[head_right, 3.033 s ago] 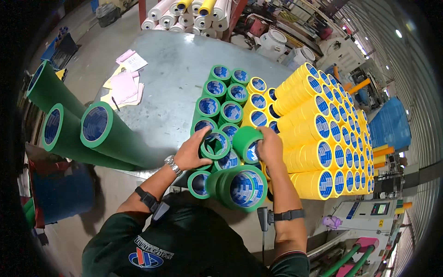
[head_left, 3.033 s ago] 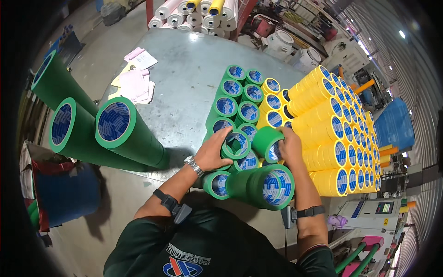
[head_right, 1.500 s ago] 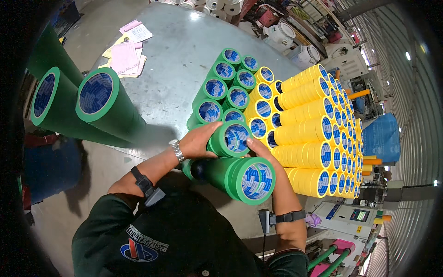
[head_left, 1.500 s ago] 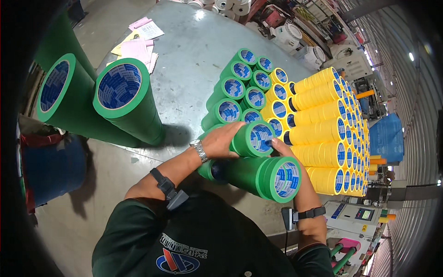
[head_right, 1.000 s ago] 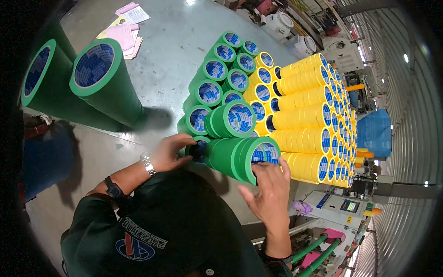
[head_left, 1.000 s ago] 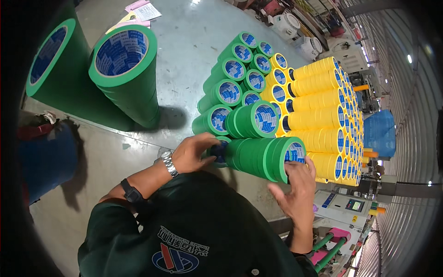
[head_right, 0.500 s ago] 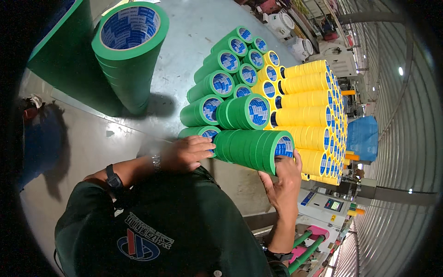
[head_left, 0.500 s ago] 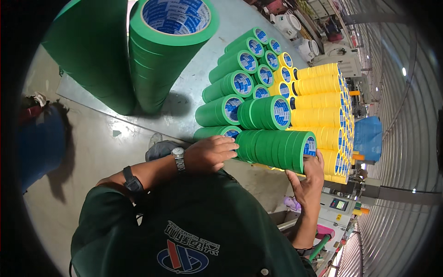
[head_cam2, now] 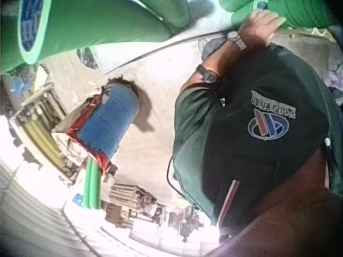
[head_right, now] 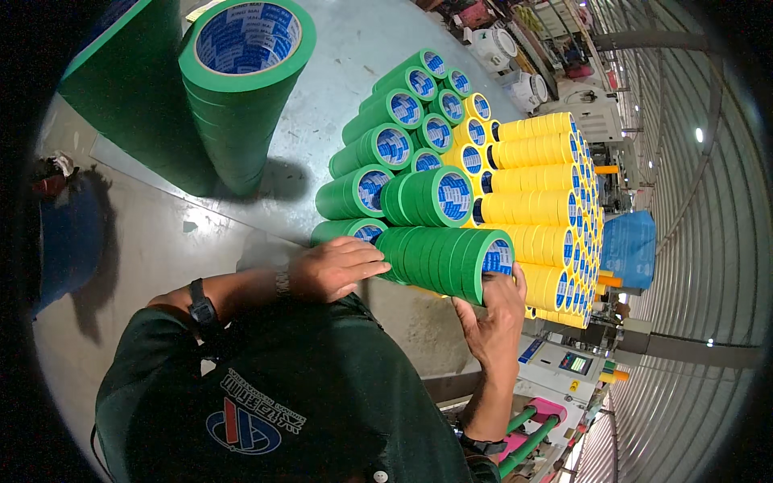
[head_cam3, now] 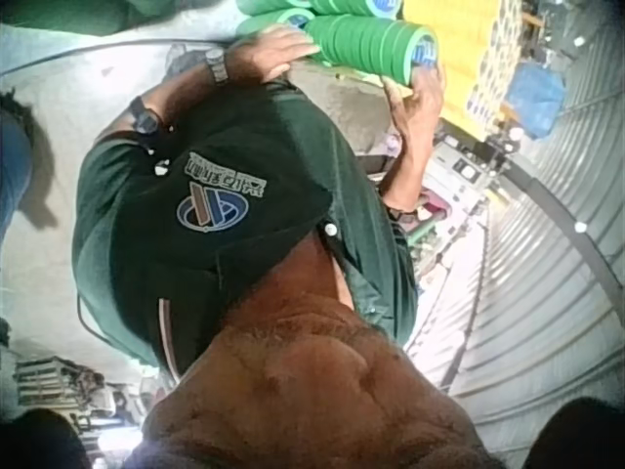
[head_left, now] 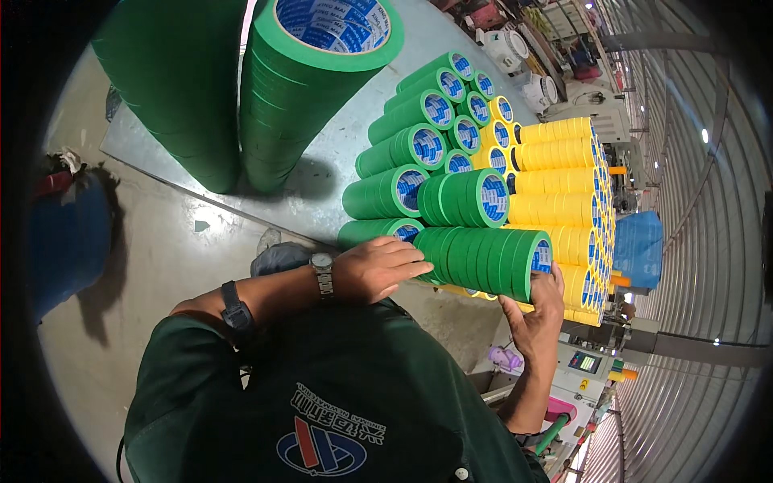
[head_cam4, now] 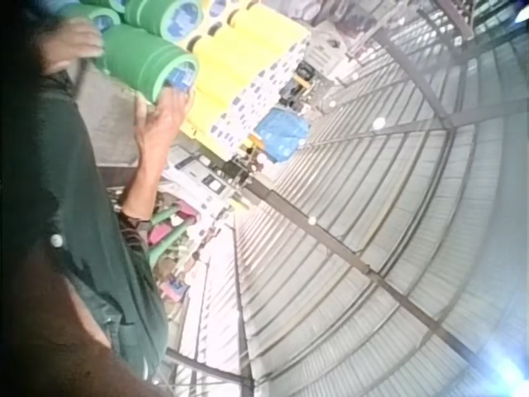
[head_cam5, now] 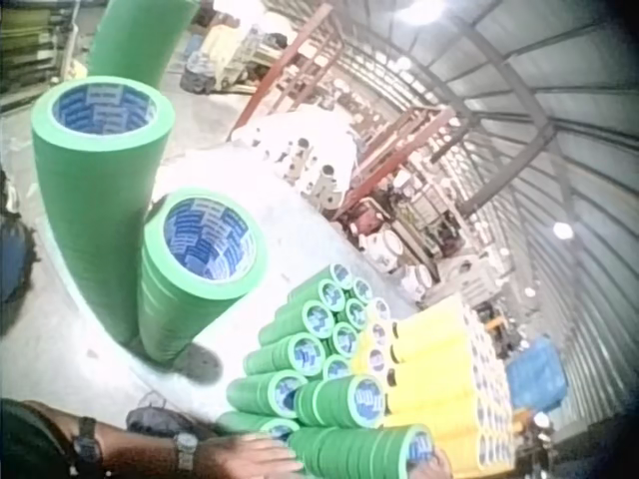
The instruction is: The person stacks green tape rolls on a table, carries a long green tape tube to a machine to be cut, and then returns the tube to the table.
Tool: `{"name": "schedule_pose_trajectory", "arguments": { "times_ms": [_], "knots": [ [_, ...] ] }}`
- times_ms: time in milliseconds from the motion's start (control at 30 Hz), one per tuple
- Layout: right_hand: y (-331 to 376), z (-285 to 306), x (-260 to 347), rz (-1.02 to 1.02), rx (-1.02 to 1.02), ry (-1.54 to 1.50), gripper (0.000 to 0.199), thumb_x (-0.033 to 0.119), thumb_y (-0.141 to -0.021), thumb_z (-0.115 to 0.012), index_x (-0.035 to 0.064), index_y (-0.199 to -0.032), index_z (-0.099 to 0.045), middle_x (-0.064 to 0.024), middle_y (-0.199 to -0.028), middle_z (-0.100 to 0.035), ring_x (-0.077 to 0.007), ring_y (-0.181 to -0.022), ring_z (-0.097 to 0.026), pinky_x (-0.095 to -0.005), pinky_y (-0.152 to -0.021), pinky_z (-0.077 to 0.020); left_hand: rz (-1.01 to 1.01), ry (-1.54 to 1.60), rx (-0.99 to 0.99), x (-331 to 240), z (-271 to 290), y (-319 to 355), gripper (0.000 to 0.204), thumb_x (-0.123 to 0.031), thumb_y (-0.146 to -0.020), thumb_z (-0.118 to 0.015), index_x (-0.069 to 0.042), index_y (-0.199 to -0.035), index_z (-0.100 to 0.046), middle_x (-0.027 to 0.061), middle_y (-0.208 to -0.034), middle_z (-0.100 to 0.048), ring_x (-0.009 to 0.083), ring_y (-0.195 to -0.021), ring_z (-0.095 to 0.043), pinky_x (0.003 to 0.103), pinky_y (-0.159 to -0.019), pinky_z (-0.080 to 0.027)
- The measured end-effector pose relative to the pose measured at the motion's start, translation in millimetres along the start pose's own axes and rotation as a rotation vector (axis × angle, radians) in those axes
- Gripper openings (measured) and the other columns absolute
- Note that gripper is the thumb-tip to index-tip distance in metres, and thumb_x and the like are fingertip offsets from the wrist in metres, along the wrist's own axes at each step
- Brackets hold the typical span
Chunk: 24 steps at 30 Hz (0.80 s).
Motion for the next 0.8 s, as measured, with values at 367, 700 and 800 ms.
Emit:
{"name": "schedule_pose_trajectory", "arguments": {
  "times_ms": [367, 700, 800],
  "knots": [
    [-0.5, -0.9, -2.8, 0.006, 0.001, -0.008, 0.029, 0.01, -0.068, -0.078, 0.0023, -0.091, -0.062, -0.0138, -0.09, -0.063, -0.0332, -0.088, -0.059, -0.0502, -0.105, -0.0321, 0.037, -0.01, -0.023, -4.5, -0.7, -9.8, 0.065, -0.007, -0.067, -0.07, 0.0, -0.129, -0.05, 0.0169, -0.121, -0.054, 0.0316, -0.112, -0.054, 0.041, -0.094, -0.042],
    [-1.0, -1.5, -4.3, 0.011, -0.009, -0.014, 0.029, 0.01, -0.067, -0.078, 0.0026, -0.09, -0.062, -0.0143, -0.091, -0.063, -0.0333, -0.088, -0.06, -0.0509, -0.105, -0.0328, -0.092, -0.036, -0.175, -9.5, 14.9, -33.9, 0.035, -0.003, -0.07, -0.066, 0.004, -0.104, -0.063, 0.0227, -0.125, -0.056, 0.0369, -0.113, -0.056, 0.045, -0.096, -0.044],
    [-1.2, -1.3, -4.5, 0.01, -0.011, -0.019, 0.03, 0.009, -0.066, -0.078, 0.0026, -0.091, -0.062, -0.0142, -0.092, -0.064, -0.0335, -0.089, -0.06, -0.051, -0.105, -0.0328, -0.1, -0.006, -0.198, -8.1, 16.2, -37.2, 0.036, -0.002, -0.07, -0.066, 0.003, -0.106, -0.063, 0.0222, -0.121, -0.058, 0.036, -0.11, -0.057, 0.044, -0.094, -0.045]
  ]
}}
Point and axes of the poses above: each hand's wrist, its own y-axis away from the middle knuckle, its own z-axis out of the back of the hand, x = y × z, the point moved 2 cm from there along -y, towards the middle knuckle
